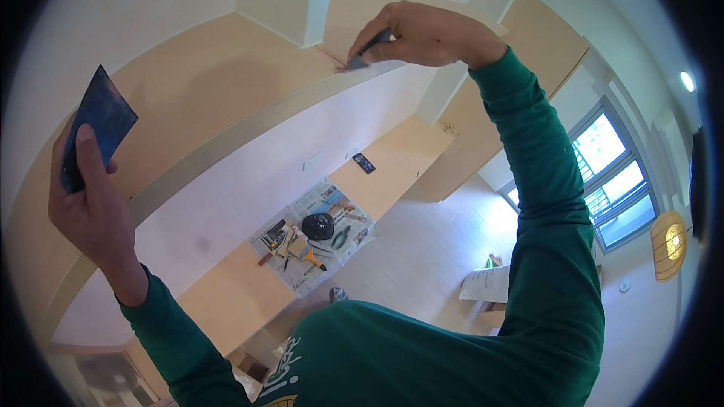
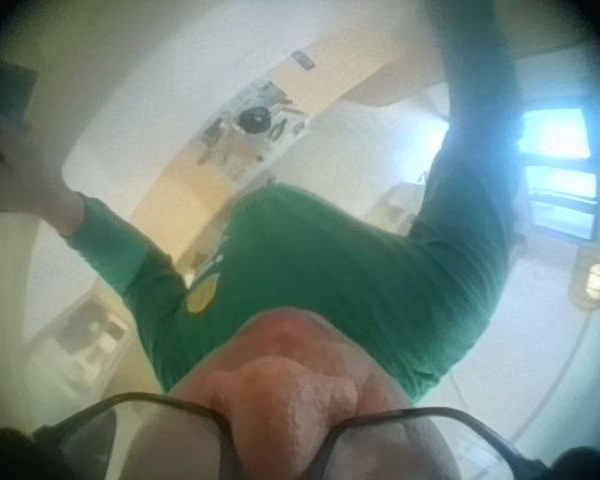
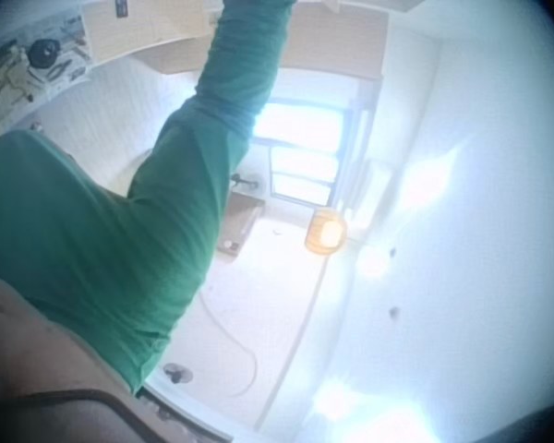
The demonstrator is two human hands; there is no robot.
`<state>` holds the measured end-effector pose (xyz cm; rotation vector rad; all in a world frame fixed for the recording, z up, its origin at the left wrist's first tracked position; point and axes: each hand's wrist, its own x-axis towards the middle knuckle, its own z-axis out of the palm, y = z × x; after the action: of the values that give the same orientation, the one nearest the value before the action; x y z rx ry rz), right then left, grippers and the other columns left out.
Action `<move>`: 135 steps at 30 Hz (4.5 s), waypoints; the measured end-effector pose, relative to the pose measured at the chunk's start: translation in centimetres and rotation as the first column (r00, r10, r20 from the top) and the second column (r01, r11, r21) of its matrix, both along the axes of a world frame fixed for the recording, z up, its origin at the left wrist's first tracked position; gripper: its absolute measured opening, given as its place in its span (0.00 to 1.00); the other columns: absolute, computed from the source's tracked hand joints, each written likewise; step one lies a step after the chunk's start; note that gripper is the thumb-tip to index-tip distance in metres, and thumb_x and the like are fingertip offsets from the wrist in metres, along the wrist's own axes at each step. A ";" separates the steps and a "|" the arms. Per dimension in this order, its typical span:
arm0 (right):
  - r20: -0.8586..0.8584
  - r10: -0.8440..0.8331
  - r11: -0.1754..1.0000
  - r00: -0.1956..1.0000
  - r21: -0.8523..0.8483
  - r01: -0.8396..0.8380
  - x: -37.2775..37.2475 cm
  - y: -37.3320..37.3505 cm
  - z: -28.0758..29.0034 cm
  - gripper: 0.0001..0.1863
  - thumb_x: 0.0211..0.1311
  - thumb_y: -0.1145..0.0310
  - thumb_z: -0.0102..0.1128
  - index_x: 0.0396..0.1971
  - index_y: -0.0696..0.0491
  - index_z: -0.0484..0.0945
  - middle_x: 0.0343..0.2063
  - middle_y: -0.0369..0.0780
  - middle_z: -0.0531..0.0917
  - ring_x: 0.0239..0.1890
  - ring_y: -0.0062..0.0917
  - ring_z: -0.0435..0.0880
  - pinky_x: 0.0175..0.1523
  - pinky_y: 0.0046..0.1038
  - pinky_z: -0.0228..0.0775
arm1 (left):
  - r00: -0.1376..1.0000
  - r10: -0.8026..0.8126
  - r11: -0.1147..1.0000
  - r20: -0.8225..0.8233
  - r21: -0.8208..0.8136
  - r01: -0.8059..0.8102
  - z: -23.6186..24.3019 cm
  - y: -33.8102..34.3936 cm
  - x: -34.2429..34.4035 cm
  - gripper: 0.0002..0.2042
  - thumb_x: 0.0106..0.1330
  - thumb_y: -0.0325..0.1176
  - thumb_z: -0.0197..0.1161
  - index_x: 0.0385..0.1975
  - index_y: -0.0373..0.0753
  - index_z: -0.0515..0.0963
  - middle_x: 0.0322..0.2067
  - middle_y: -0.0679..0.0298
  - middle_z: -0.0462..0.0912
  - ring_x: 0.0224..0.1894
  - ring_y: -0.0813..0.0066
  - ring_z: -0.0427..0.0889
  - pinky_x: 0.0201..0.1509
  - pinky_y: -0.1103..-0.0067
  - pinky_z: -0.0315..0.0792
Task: The person uses two scrapers to remove paint from the edges and corners of a wooden shelf. The person works along the top edge and corners, then moves to the lower edge, scraping off paint residue.
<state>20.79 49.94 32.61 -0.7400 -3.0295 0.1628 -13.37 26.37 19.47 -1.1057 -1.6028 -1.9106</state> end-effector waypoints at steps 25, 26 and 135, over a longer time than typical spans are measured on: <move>-0.619 0.126 0.826 0.775 0.498 0.264 7.8 1.3 -14.0 0.17 0.65 0.76 0.72 0.54 0.48 0.93 0.50 0.37 0.90 0.50 0.38 0.82 0.54 0.37 0.80 | 0.994 0.104 0.989 -0.041 -0.105 -0.108 0.3 -0.2 0.3 0.17 0.84 0.41 0.63 0.57 0.35 0.89 0.34 0.68 0.88 0.31 0.83 0.77 0.37 0.82 0.71; -0.659 0.146 0.816 0.738 0.501 0.287 7.9 1.5 -14.1 0.18 0.65 0.77 0.72 0.54 0.48 0.93 0.50 0.37 0.90 0.50 0.39 0.82 0.54 0.37 0.80 | 0.993 0.115 0.987 -0.041 -0.108 -0.118 0.3 -0.2 0.3 0.17 0.84 0.41 0.63 0.57 0.35 0.89 0.34 0.68 0.88 0.31 0.83 0.77 0.37 0.82 0.71; -0.021 -0.086 0.994 0.996 0.067 0.087 -4.6 -4.2 0.4 0.20 0.72 0.60 0.58 0.44 0.60 0.91 0.34 0.46 0.90 0.37 0.33 0.88 0.46 0.33 0.80 | 0.983 -0.177 0.982 0.047 0.079 0.173 -0.4 -0.6 1.6 0.16 0.82 0.40 0.66 0.57 0.33 0.88 0.35 0.66 0.92 0.32 0.84 0.86 0.32 0.86 0.72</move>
<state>16.16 45.75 33.05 -0.8576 -2.9629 0.0643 -11.82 25.75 19.10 -1.2079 -1.4918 -2.1116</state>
